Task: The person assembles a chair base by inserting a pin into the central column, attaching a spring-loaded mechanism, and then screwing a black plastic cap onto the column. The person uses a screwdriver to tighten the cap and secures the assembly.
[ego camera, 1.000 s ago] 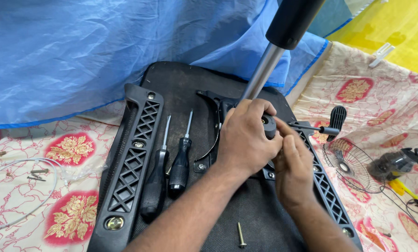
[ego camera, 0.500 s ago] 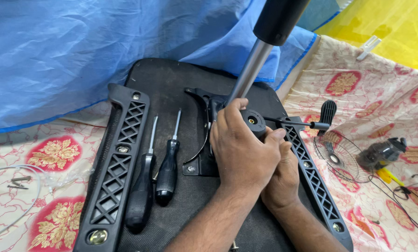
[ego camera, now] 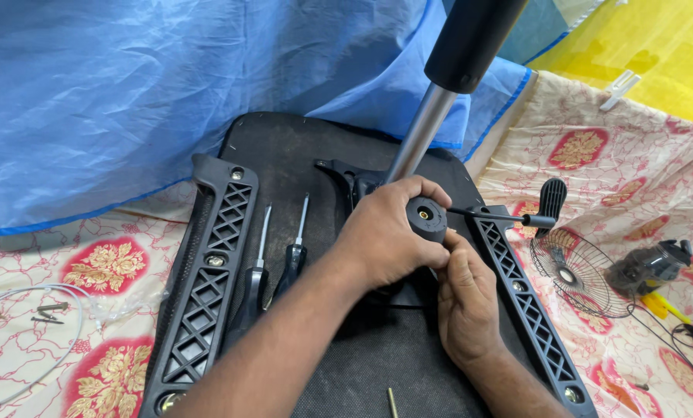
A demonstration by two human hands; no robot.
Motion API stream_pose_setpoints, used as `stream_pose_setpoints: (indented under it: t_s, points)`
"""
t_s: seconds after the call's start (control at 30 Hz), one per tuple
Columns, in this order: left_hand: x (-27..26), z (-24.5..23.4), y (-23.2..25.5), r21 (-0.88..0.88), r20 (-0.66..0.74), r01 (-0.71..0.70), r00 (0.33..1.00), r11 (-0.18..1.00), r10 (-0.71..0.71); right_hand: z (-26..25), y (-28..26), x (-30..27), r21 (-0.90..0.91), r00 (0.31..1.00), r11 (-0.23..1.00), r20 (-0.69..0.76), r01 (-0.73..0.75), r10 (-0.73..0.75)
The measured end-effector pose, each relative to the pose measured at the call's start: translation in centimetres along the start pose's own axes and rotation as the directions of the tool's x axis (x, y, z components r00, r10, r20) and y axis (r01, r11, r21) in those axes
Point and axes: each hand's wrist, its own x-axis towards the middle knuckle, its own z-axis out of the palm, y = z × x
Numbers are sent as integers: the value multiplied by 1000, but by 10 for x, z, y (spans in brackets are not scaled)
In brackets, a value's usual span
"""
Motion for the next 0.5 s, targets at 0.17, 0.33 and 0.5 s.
stream_pose_setpoints:
  t_s: [0.17,0.33,0.5]
  points:
    - [-30,50,13,288,-536,-39,822,957,195,-1,3,-3,222,993,972,-67,-80,97]
    - [-18,39,-3,177,-369,64,930,982,5,-10,6,-4,127,982,986,-141,-107,124]
    - [17,-10,-14,-137,265,87,963,987,-49,-7,7,0,59,997,998,-69,-21,25]
